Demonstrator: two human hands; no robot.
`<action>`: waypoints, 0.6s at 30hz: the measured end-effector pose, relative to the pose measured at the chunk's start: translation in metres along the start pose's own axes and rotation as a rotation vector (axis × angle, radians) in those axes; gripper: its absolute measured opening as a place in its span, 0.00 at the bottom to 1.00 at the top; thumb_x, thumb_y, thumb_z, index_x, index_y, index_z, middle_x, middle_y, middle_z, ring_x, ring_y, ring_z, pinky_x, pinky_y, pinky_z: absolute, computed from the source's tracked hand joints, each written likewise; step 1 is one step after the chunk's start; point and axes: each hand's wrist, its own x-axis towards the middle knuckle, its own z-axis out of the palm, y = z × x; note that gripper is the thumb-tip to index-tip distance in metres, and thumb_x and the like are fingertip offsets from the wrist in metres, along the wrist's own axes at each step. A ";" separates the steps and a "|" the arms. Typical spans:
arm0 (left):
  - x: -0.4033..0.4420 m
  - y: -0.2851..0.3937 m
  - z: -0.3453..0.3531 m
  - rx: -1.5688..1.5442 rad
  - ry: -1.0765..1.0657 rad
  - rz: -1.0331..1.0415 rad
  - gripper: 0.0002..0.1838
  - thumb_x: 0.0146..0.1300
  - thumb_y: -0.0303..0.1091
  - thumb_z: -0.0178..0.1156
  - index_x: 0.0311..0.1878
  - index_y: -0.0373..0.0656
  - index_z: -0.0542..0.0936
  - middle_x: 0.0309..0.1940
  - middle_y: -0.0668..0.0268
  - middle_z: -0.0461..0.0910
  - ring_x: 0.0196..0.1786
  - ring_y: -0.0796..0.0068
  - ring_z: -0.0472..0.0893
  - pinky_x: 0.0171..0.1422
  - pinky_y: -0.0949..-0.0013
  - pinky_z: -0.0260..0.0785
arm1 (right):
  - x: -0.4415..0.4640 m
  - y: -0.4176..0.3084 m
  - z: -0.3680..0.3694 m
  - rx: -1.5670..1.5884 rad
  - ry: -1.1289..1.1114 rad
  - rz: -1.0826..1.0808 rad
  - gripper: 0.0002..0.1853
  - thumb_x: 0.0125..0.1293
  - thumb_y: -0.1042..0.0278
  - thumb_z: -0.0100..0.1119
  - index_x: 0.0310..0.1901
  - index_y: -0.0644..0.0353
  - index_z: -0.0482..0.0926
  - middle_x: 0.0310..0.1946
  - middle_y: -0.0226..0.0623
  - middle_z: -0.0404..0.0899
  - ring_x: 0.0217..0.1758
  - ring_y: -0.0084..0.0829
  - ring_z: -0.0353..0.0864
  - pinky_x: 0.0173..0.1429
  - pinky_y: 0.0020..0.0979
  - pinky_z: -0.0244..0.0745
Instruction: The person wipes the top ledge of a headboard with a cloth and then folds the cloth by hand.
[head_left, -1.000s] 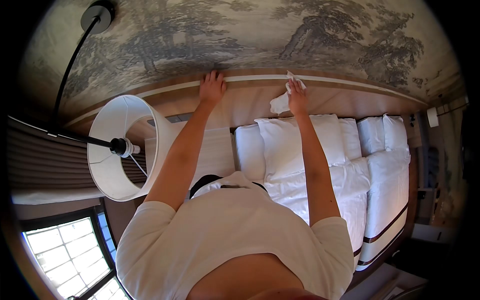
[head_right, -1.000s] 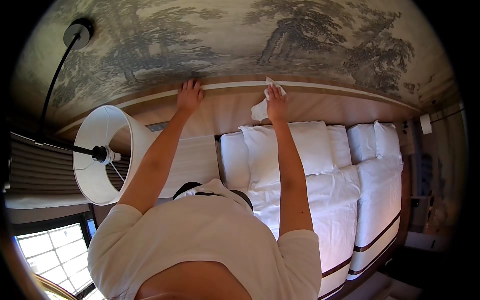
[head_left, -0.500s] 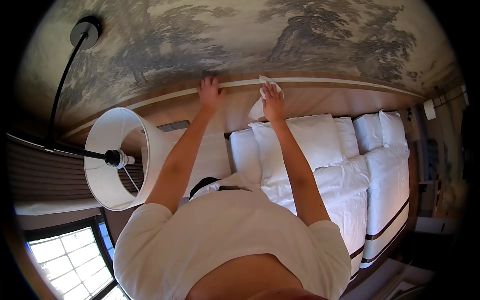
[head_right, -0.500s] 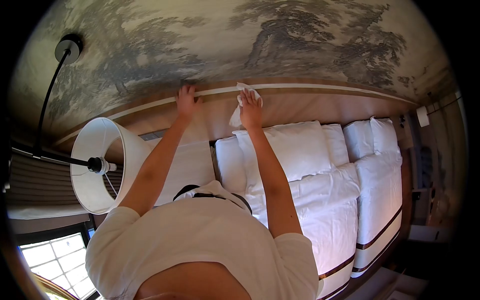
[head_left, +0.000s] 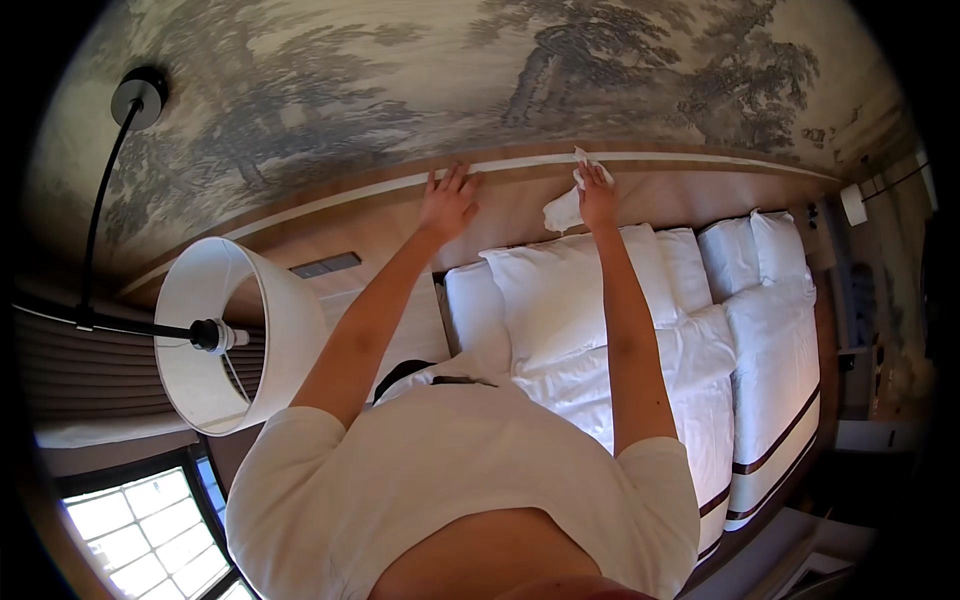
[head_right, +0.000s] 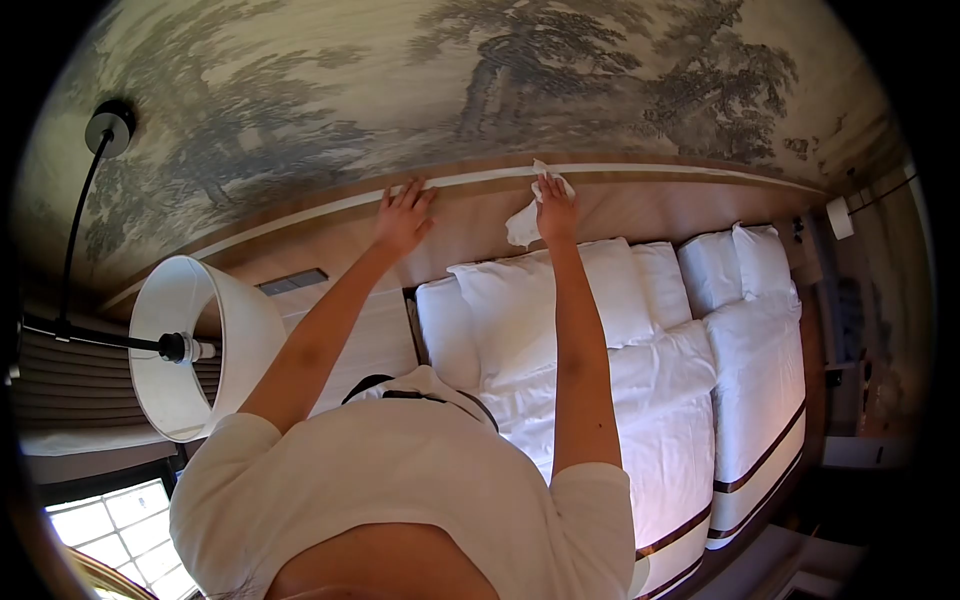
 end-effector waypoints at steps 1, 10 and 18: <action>0.003 0.002 -0.002 -0.001 -0.002 -0.001 0.28 0.61 0.48 0.56 0.63 0.51 0.69 0.67 0.60 0.61 0.72 0.60 0.59 0.73 0.38 0.43 | 0.001 0.006 0.003 -0.054 -0.010 0.027 0.30 0.65 0.65 0.54 0.69 0.46 0.61 0.72 0.23 0.59 0.75 0.29 0.56 0.72 0.56 0.50; 0.040 0.031 0.008 -0.077 0.091 -0.271 0.23 0.55 0.52 0.61 0.51 0.49 0.75 0.45 0.60 0.69 0.56 0.55 0.67 0.63 0.44 0.55 | -0.015 -0.081 0.015 0.081 0.089 -0.083 0.31 0.62 0.66 0.57 0.68 0.47 0.63 0.71 0.24 0.60 0.74 0.31 0.56 0.73 0.56 0.48; 0.036 0.028 0.015 0.078 0.200 -0.192 0.18 0.64 0.50 0.53 0.49 0.47 0.77 0.42 0.58 0.71 0.51 0.55 0.70 0.61 0.50 0.59 | -0.006 -0.052 0.002 0.123 0.118 -0.128 0.30 0.62 0.69 0.57 0.67 0.45 0.64 0.68 0.26 0.65 0.73 0.29 0.60 0.74 0.57 0.46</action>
